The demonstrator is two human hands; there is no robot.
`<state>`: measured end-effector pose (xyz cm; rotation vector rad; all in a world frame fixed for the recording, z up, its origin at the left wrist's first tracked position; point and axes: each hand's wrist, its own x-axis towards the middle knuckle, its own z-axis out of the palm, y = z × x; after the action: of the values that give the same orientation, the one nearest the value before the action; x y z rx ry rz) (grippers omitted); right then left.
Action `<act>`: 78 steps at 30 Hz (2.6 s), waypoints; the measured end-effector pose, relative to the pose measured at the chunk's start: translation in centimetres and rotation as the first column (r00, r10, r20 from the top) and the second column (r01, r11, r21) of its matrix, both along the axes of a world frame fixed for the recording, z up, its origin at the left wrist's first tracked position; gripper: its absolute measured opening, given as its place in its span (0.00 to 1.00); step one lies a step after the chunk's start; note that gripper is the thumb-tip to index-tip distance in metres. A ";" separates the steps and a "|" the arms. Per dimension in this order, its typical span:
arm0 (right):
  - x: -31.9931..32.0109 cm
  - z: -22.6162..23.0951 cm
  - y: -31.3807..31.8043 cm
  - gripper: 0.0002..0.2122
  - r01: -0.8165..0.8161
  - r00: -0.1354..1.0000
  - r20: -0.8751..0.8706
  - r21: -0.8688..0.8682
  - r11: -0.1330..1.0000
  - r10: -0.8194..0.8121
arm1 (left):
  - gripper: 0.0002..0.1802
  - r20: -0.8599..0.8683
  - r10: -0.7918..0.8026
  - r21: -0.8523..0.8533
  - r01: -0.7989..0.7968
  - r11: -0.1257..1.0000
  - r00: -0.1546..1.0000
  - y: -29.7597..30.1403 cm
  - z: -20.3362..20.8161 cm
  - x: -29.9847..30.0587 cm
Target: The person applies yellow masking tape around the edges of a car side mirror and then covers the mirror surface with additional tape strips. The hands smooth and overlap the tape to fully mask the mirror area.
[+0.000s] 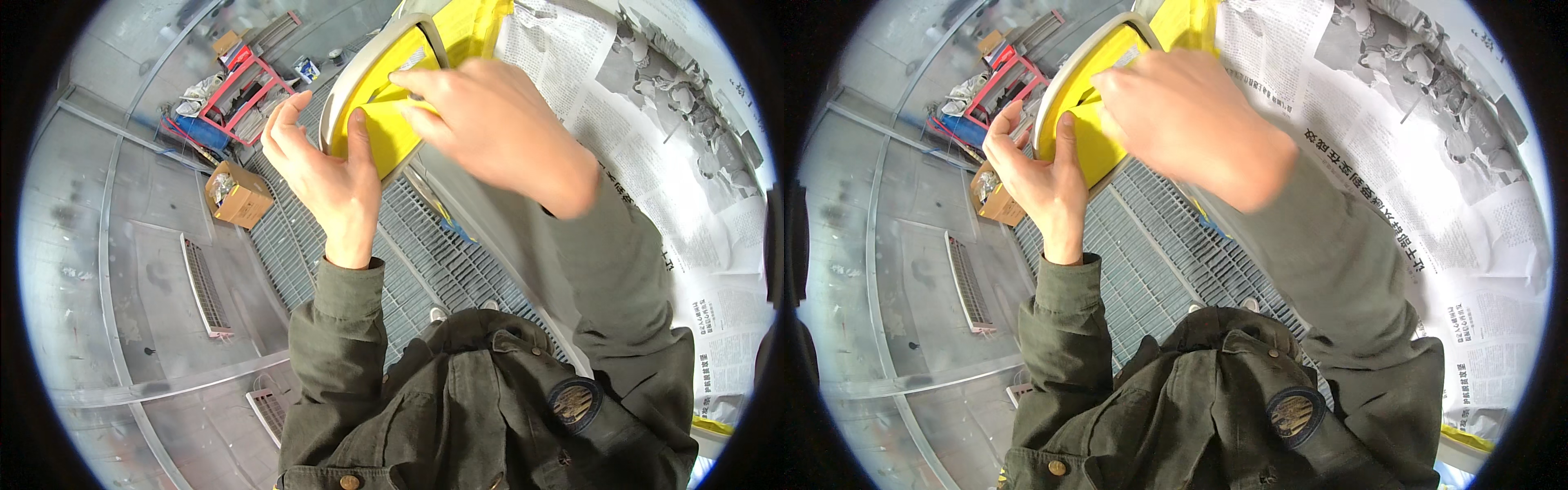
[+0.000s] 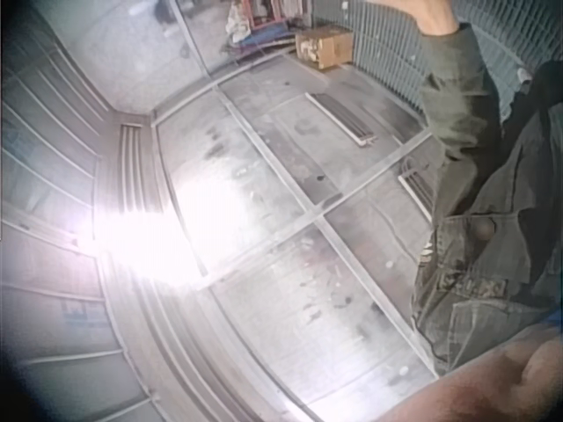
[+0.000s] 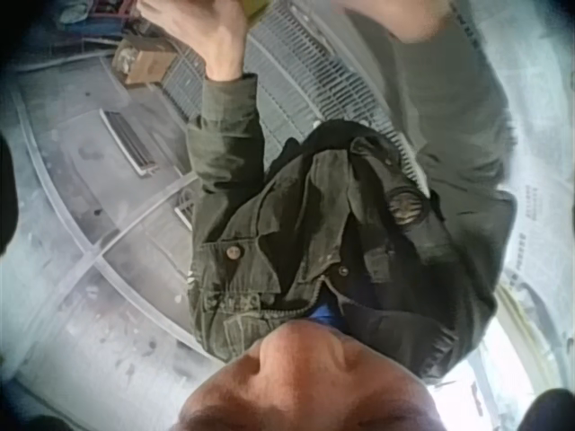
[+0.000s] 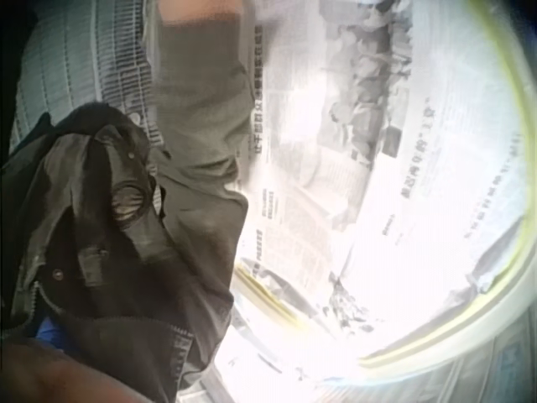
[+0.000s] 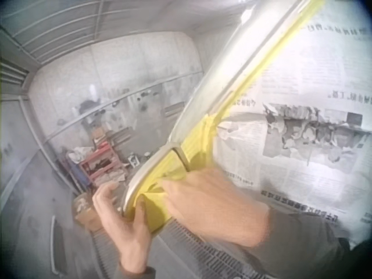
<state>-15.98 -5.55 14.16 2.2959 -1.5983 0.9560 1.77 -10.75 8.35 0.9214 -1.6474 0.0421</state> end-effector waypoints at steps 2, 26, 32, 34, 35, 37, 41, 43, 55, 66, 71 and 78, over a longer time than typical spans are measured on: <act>-0.7 0.5 3.0 0.12 -0.113 0.984 0.150 0.125 0.986 0.094 | 0.29 0.003 -0.012 -0.013 0.012 1.000 1.000 -0.2 0.0 0.1; -2.1 -0.6 -0.2 0.14 0.143 0.953 0.263 0.053 0.988 -0.152 | 0.27 -0.039 -0.313 0.077 0.315 0.946 0.949 4.0 0.8 -0.9; -1.4 -1.8 1.6 0.15 0.017 0.929 0.366 0.098 0.995 -0.052 | 0.18 -0.106 -0.308 0.221 0.324 0.920 0.946 4.3 1.0 -0.7; -1.6 -2.5 2.1 0.13 0.001 0.928 0.371 0.104 0.995 -0.040 | 0.13 -0.074 -0.277 0.223 0.287 0.932 0.958 4.5 0.9 0.0; -1.6 -2.8 2.2 0.13 -0.008 0.925 0.378 0.108 0.994 -0.034 | 0.07 -0.032 -0.232 0.209 0.233 0.950 0.972 4.6 0.8 0.3; -1.8 -3.4 2.4 0.10 0.014 0.934 0.355 0.072 0.997 -0.038 | 0.06 -0.013 -0.200 0.217 0.198 0.956 0.980 4.9 0.9 1.0; -1.8 -4.1 2.8 0.08 -0.004 0.924 0.378 0.138 0.990 -0.049 | 0.05 -0.013 -0.185 0.213 0.184 0.960 0.983 4.8 1.0 1.6; -1.4 -4.3 2.6 0.09 0.048 0.926 0.359 0.182 0.982 -0.112 | 0.07 0.147 -0.100 0.084 0.089 0.993 0.984 4.8 1.1 1.6; -1.3 -4.0 -2.2 0.12 0.202 0.937 0.321 -0.171 0.964 -0.139 | 0.08 0.380 0.340 -0.341 -0.211 0.916 0.860 2.7 2.2 -0.2; -1.9 -3.6 -4.2 0.09 0.269 0.956 0.181 -0.216 0.939 -0.232 | 0.17 0.463 0.418 -0.316 -0.295 0.902 0.781 1.7 3.1 -2.4; -2.0 -3.6 -4.4 0.06 0.255 0.955 0.198 -0.178 0.950 -0.219 | 0.18 0.498 0.445 -0.324 -0.316 0.892 0.744 1.4 3.2 -2.8; -1.8 -3.5 -5.1 0.05 0.241 0.959 0.203 -0.209 0.948 -0.199 | 0.18 0.529 0.443 -0.336 -0.301 0.893 0.724 1.0 3.3 -3.0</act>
<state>-17.75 -10.65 10.68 1.8766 -1.6673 1.2466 -1.19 -9.71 11.63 1.1186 -1.9384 0.8732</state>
